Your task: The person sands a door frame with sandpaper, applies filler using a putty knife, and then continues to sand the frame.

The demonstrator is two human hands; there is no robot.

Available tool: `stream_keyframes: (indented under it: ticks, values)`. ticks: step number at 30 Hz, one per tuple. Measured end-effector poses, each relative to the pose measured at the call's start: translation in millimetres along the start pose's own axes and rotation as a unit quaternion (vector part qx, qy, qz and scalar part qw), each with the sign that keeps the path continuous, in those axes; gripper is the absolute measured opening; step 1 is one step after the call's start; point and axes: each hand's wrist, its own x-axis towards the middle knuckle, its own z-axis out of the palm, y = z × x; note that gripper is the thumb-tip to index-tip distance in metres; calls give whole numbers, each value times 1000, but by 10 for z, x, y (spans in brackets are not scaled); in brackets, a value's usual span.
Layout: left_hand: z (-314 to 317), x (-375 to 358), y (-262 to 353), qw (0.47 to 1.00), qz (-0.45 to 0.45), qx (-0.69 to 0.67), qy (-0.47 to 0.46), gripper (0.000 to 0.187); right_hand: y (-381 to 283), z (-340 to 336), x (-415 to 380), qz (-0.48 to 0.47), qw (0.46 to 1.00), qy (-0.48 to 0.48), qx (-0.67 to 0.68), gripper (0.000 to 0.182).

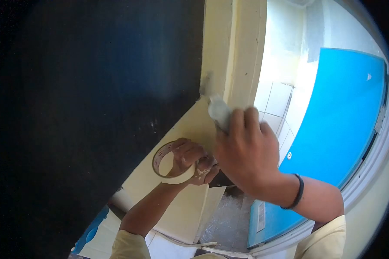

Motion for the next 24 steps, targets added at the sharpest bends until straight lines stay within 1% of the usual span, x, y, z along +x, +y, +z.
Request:
stream_keyframes:
  ticks: [2,4,5,7,8,10,11,13,14,16,18,19,22,24]
  values:
    - [-33,0,18,1000,-5,13,-17,28,-11,1,-136,2,1000,-6,-4,5]
    - [-11,-21,-41,999,29,39,-14,27,31,-34,38,9,1000,11,18,5]
    - [-4,-59,-136,997,61,54,-13,27,66,-64,147,16,999,16,29,5]
    - [-16,-2,-122,998,44,20,-31,26,88,-81,212,14,1000,5,27,6]
    - [-57,50,-62,998,-4,-26,-49,26,57,-65,165,12,1000,-1,18,6]
    - [-72,72,-12,997,-36,-49,-43,26,-56,-22,-6,23,999,8,21,6]
    - [-21,34,-12,999,-18,-27,-15,26,-41,0,-31,21,999,12,30,5]
    - [-24,62,-12,1000,0,-4,-21,27,17,-29,-32,22,999,13,45,5]
    - [-68,110,-27,999,3,-6,-53,27,82,-24,23,25,998,33,36,5]
    - [-52,138,32,998,8,-7,-66,27,188,-72,322,41,997,72,2,9]
    - [-94,145,35,999,9,37,-18,28,182,-64,377,35,996,82,0,8]
    - [-107,115,30,999,4,29,-20,28,154,-30,311,29,995,94,-9,8]
    - [-42,54,-21,1000,8,13,-16,29,-8,-11,-62,14,1000,15,5,7]
    - [-25,33,-2,999,13,31,-17,29,76,-35,43,21,999,50,-3,9]
